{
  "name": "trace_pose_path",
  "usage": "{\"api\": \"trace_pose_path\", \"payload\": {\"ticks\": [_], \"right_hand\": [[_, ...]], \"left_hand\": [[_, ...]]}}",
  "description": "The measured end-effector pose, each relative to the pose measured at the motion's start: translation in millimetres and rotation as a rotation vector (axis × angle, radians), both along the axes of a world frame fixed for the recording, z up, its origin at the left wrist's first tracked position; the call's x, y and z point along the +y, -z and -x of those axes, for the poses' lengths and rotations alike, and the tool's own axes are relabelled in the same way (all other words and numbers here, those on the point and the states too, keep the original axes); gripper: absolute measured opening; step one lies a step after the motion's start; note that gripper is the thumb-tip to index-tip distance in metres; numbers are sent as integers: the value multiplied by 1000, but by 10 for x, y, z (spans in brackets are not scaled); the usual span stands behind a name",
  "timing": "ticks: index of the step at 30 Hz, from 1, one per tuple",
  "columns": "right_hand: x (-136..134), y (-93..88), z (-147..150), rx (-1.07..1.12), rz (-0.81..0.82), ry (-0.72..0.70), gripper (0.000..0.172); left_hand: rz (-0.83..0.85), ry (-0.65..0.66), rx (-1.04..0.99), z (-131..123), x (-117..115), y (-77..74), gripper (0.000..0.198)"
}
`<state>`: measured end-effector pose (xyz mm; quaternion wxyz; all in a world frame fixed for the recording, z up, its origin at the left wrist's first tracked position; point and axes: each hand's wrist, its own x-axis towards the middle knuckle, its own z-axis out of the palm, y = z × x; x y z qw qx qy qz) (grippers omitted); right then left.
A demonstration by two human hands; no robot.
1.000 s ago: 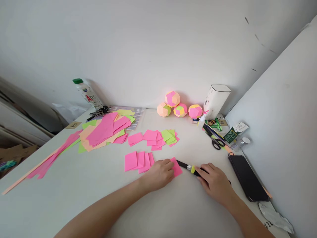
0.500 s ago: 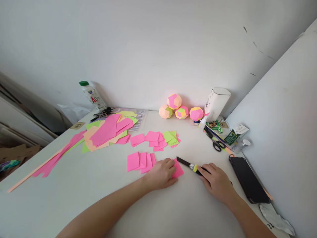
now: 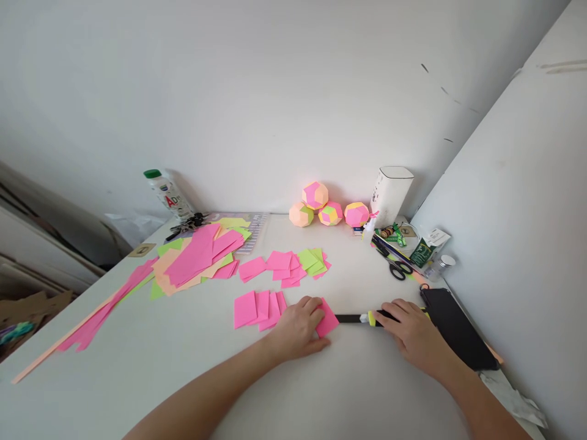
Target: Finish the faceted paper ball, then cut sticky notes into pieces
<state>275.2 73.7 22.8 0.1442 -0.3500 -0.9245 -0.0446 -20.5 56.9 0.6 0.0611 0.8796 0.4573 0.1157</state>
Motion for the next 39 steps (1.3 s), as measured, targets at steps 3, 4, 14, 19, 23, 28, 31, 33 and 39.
{"api": "trace_pose_path", "payload": {"ticks": [3, 4, 14, 19, 23, 28, 31, 33, 39], "right_hand": [[-28, -29, 39, 11, 16, -26, 54], [-35, -31, 54, 18, 11, -30, 53], [-32, -48, 94, 94, -92, -52, 46], [-23, -18, 78, 88, -55, -32, 49], [-11, 6, 62, 83, -11, -21, 45], [-8, 13, 58, 71, 36, -21, 44], [-10, 32, 60, 64, 47, -21, 44], [-10, 44, 61, 65, 53, -24, 43], [-8, 42, 56, 67, 71, -15, 42]], "left_hand": [[-15, -4, -20, 0, -1, 17, 29], [-20, -4, -30, 0, -1, 24, 29], [-14, -13, -169, 35, 30, -2, 18], [9, 9, -218, 50, 34, -46, 14], [-25, 30, -233, 52, 39, -10, 21], [-302, 4, -338, 211, 179, -39, 24], [-535, -176, -309, 437, 348, -80, 19], [-583, -265, -230, 585, 457, -61, 18], [-450, -218, -145, 609, 493, 64, 21]]}}
